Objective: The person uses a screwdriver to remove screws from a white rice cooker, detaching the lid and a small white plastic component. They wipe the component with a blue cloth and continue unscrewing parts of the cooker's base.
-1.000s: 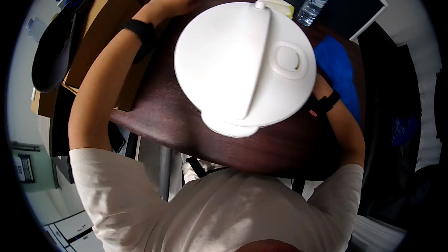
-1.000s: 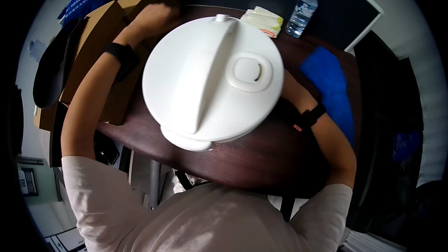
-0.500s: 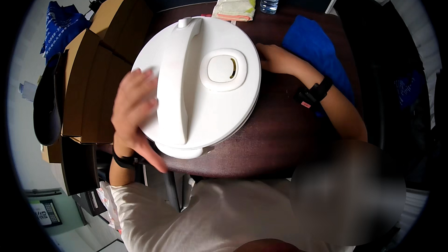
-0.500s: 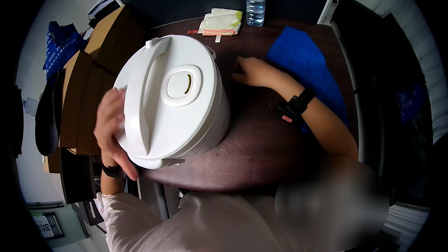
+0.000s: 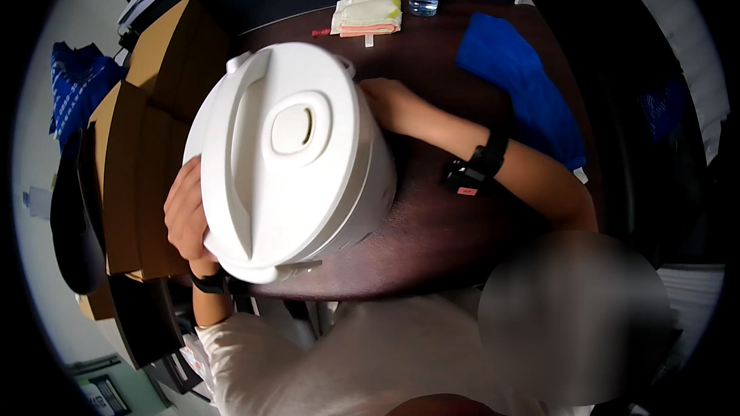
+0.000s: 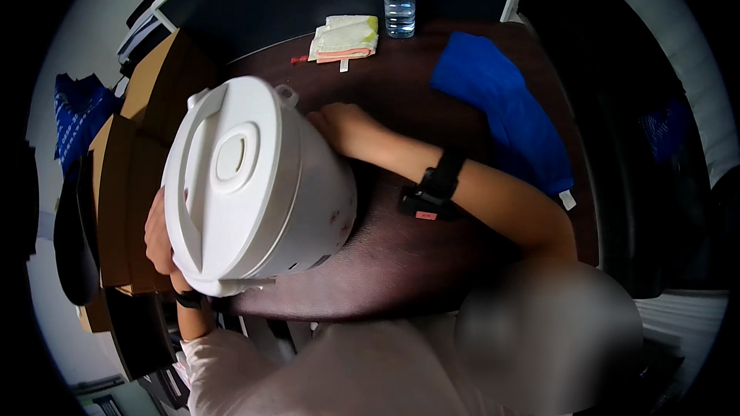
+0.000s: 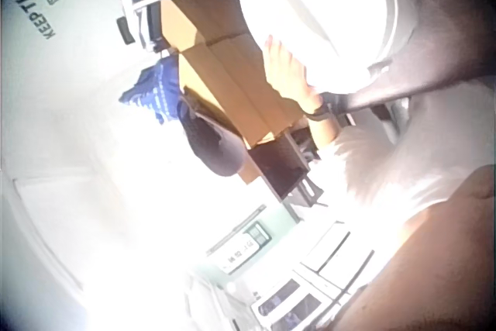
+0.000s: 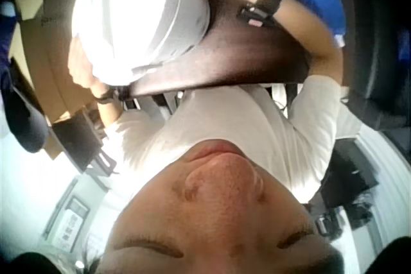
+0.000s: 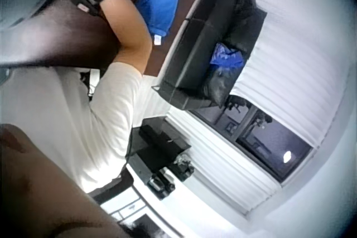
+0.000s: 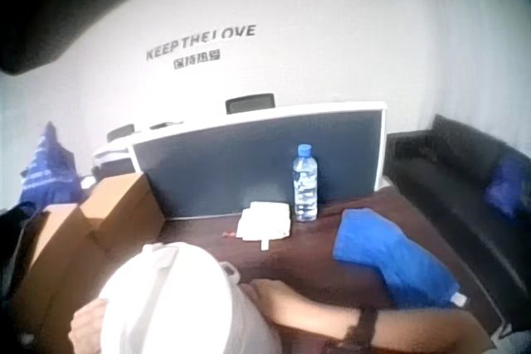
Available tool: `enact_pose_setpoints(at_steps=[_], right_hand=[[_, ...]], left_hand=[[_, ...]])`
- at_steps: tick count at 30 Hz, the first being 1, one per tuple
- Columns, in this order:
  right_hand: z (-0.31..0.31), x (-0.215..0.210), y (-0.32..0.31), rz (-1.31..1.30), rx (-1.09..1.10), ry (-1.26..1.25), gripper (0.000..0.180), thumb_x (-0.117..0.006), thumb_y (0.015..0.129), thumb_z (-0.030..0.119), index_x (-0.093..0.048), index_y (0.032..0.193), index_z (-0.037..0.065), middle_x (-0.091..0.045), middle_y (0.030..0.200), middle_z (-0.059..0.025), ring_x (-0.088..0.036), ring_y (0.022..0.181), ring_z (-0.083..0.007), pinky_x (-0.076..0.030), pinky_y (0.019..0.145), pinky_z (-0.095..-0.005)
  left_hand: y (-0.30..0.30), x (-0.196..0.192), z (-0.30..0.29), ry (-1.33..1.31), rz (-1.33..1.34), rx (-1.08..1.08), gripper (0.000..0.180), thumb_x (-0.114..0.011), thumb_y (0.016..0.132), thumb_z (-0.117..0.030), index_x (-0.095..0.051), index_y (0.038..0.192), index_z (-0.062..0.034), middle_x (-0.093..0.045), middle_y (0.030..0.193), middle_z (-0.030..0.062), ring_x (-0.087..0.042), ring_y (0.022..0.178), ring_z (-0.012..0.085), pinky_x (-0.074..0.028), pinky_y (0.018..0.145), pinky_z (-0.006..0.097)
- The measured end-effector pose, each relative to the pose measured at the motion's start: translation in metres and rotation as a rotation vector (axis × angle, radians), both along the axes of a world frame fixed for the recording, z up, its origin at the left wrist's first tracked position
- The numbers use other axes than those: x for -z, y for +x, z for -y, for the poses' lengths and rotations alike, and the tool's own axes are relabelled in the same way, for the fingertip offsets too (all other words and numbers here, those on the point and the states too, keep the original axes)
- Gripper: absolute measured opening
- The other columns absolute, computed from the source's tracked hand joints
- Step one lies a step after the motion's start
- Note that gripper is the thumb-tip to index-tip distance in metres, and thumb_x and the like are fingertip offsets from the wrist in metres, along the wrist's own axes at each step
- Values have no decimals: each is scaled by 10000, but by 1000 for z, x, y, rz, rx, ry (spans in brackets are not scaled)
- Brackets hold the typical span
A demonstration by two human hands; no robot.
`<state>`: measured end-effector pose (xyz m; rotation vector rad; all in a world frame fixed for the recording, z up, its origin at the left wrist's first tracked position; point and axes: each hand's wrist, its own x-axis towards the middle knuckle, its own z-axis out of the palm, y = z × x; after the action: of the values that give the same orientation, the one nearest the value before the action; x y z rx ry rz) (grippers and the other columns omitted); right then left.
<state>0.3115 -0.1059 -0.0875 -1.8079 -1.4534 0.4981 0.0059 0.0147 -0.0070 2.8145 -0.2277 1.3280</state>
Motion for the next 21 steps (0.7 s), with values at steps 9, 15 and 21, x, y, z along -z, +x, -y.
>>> enact_pose_setpoints(at_steps=[9,15,21], right_hand=[[-24,-13,19,422,9,-207,444,-616,871,397,-604,1068,0,-640,1094,-202,-629,1008,-374,-508,865,-461],[-12,38,51,454,-178,-248,580,-654,824,474,-525,1121,-7,-620,1100,-220,-664,937,-377,-548,797,-440],[-25,27,25,554,-179,-365,518,-666,829,450,-567,1069,2,-672,1010,-182,-682,915,-325,-550,759,-416]], left_hand=[[-8,-2,5,2,-27,-31,605,-486,935,-548,-612,991,42,-681,926,233,-679,916,420,-526,845,576],[10,-7,27,35,-45,-28,541,-460,943,-526,-594,1045,-12,-684,994,189,-673,970,396,-521,867,549],[12,-1,36,78,54,-139,302,-612,871,-245,-572,967,37,-678,877,219,-683,864,409,-544,809,586]])
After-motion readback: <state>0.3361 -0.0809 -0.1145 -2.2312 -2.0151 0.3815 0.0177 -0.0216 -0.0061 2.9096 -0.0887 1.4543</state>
